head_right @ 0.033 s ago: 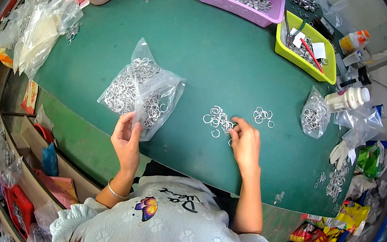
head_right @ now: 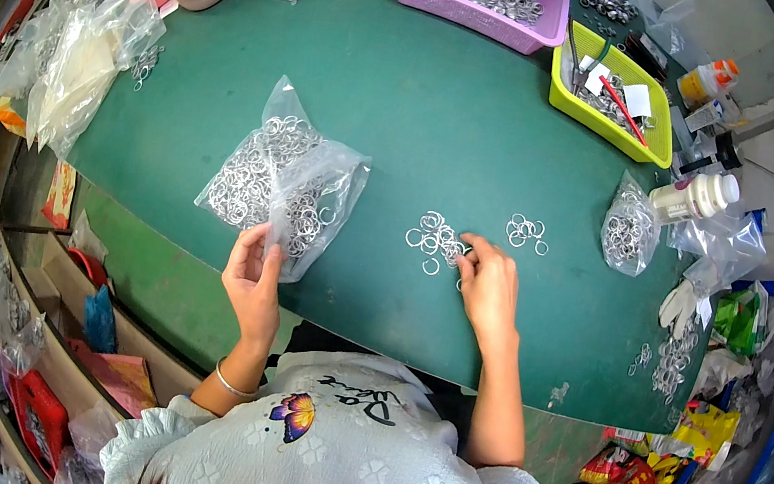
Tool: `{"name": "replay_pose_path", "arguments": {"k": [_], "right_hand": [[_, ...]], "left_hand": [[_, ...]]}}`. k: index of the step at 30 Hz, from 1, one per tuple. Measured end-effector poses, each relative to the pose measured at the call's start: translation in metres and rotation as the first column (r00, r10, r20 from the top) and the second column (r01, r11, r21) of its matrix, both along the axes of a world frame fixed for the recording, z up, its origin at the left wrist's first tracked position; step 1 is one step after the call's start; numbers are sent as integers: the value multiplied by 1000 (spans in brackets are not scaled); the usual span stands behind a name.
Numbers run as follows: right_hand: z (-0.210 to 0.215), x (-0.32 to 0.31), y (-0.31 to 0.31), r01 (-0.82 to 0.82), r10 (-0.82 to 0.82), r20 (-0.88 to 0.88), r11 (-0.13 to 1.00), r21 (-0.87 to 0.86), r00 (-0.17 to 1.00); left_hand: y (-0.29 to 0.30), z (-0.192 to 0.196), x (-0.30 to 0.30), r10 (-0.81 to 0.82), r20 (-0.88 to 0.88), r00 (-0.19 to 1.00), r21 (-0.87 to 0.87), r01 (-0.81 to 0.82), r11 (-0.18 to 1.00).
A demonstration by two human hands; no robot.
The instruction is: The person removes metal rings from a plastic bag, spreads them on a workbench by hand, and then places them back into the bag.
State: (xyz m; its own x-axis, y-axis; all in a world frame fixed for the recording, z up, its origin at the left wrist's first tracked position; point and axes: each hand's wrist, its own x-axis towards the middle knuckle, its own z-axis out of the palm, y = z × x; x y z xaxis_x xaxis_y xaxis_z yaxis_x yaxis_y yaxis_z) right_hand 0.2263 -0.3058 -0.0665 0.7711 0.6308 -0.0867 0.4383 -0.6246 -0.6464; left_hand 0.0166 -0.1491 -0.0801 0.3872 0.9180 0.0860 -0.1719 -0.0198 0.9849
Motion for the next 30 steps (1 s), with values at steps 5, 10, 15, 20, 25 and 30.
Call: {"name": "replay_pose_path", "arguments": {"k": [5, 10, 15, 20, 25, 30], "right_hand": [[3, 2, 2, 37, -37, 7, 999, 36, 999], [-9, 13, -12, 134, -80, -263, 971, 196, 961], [-6, 11, -13, 176, -89, -380, 964, 200, 921], [-3, 12, -15, 232, -58, -516, 932, 278, 855], [2, 5, -6, 296, 50, -681, 876, 382, 731], [12, -44, 62, 119, 333, -591, 795, 595, 735]], "left_hand": [[0, 1, 0, 5, 0, 1000, -5, -5, 1000], [0, 2, 0, -6, -10, 1000, -2, 6, 1000], [1, 1, -1, -14, -8, 1000, -6, 14, 1000], [1, 0, -1, -10, 4, 1000, -14, 10, 1000], [1, -1, -2, -8, -16, 1000, -4, 8, 1000], [1, -2, 0, -17, -55, 998, 6, 18, 1000]]}}
